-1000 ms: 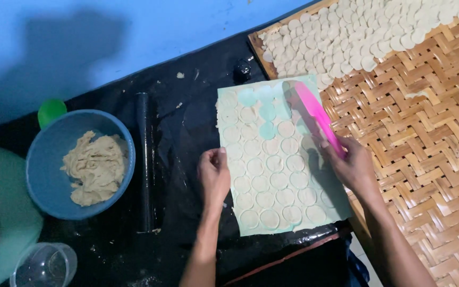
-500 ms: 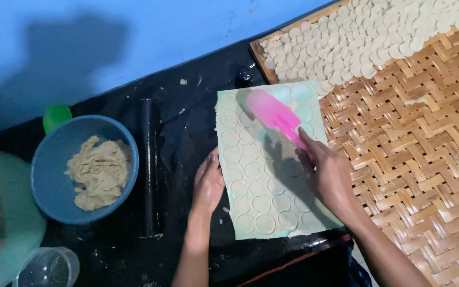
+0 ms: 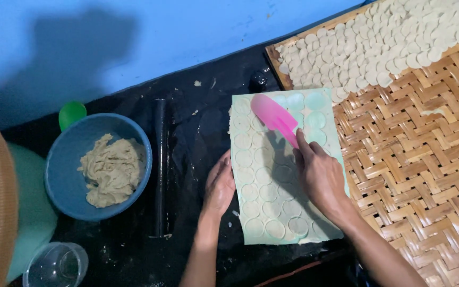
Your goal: The person is seen scraping off the remains of some dough-like substance using a pink spatula and placing them onto a bamboo tray.
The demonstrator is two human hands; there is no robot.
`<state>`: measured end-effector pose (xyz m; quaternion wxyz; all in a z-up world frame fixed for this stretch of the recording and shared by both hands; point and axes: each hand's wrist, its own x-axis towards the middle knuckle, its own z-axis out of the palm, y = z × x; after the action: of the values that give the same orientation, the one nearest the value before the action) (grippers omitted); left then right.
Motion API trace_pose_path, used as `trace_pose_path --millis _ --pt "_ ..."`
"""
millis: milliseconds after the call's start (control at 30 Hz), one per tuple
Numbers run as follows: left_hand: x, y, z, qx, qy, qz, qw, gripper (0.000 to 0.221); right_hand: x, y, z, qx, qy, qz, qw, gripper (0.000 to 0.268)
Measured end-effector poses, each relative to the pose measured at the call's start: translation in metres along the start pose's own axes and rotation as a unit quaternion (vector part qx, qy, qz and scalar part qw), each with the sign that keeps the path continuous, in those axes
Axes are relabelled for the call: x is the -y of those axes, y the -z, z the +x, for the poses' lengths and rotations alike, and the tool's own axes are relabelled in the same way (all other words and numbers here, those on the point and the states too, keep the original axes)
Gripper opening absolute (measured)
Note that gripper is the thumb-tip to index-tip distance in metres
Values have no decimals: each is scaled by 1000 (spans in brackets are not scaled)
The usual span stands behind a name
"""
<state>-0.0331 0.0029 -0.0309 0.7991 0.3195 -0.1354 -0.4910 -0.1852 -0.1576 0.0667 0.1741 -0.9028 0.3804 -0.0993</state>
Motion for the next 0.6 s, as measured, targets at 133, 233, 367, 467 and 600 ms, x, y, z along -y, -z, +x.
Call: trace_pose_path --millis 133,233,367,467,600 --pt "4 3 0 -16 0 17 1000 55 -2 -5 3 18 11 -16 1000 49" --pt "7 8 0 -10 -5 14 1000 53 -2 -3 7 34 22 1 999 47" --pt "13 12 2 -13 0 6 1000 50 0 -3 10 48 -9 -8 999 46" --pt "13 13 3 -20 -1 11 1000 49 0 -3 11 50 -3 8 999 45" --pt "14 15 3 -29 5 13 999 48 -5 -10 13 34 11 33 999 46"
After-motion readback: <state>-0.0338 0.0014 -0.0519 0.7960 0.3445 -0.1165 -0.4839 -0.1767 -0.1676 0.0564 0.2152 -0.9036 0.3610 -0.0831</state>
